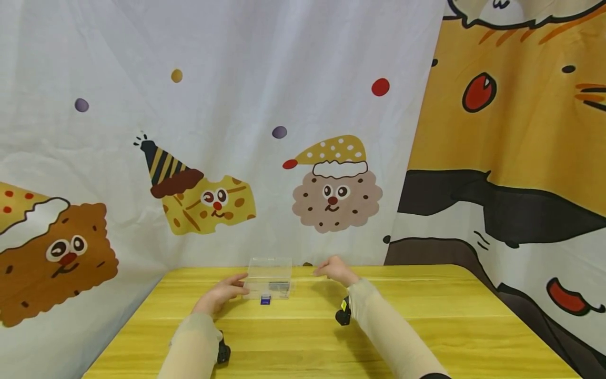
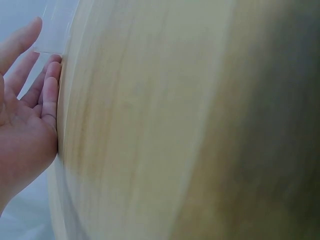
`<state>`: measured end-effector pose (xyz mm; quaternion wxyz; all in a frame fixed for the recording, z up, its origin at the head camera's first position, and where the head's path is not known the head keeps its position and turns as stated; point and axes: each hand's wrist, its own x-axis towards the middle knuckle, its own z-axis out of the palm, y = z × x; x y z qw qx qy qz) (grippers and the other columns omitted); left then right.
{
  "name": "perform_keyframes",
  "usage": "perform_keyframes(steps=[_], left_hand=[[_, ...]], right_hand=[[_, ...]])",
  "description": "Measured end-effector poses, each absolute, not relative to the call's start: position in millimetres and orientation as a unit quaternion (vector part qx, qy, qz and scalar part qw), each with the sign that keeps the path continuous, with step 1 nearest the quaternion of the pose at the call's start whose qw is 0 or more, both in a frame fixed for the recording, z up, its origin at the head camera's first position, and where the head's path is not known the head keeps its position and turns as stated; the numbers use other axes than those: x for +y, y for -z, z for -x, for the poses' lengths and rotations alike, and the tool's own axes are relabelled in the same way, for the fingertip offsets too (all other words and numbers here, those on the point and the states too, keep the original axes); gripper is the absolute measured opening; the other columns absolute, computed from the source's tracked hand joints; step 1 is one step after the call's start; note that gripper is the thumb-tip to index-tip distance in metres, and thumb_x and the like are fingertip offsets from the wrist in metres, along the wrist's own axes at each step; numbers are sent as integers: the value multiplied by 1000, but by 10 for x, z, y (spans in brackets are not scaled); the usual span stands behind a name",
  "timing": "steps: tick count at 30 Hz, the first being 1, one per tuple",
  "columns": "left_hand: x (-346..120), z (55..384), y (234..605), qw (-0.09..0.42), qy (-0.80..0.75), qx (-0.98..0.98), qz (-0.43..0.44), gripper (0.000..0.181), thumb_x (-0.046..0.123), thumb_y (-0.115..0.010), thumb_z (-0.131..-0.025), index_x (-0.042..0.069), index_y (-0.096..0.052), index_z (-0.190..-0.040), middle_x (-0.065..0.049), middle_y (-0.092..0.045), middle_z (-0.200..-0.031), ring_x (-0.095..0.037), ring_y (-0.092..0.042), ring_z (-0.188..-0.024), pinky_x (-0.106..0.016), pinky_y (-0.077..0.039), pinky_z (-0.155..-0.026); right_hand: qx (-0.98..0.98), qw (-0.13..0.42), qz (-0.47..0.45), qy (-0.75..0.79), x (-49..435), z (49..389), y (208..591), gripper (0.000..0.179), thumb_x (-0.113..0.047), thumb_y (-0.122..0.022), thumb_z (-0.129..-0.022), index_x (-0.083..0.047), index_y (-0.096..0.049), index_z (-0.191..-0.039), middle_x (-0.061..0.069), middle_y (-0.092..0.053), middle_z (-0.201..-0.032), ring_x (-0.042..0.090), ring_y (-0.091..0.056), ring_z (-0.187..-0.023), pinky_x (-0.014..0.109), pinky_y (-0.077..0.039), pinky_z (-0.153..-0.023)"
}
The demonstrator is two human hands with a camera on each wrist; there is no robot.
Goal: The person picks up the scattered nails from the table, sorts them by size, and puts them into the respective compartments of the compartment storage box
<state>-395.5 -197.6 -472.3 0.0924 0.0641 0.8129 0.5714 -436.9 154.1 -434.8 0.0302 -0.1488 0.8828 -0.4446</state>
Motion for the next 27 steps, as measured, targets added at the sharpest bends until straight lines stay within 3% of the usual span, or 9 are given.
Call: perform_keyframes(steps=[13,18,27], left_hand=[[-1974,3941,4702,86,-572,814,-55,68,7,-69,-87,-2,-38,-147,-30,-44,-137,-43,-43,-124,-56,-33,-103],[-1978,3957,4700,89,-572,813,-59,68,8,-69,-87,-1,-37,-147,-30,-43,-138,-43,-42,-125,-56,-32,-103],[-1978,3942,4696,93,-562,820,-60,67,9,-68,-89,-1,-36,-148,-31,-42,-139,-45,-42,-124,-58,-31,-103]], right_hand=[[876,44,192,440,1266,4343,4347,13,-9,-70,-87,2,-76,-91,10,-71,-98,24,-64,-89,49,-52,-80],[878,42,202,432,1173,4371,4318,15,-11,-72,-86,3,-76,-85,12,-70,-104,26,-64,-96,39,-54,-75],[884,38,230,406,1005,4396,4281,10,-8,-73,-83,1,-77,-85,7,-73,-89,24,-62,-76,30,-50,-64]])
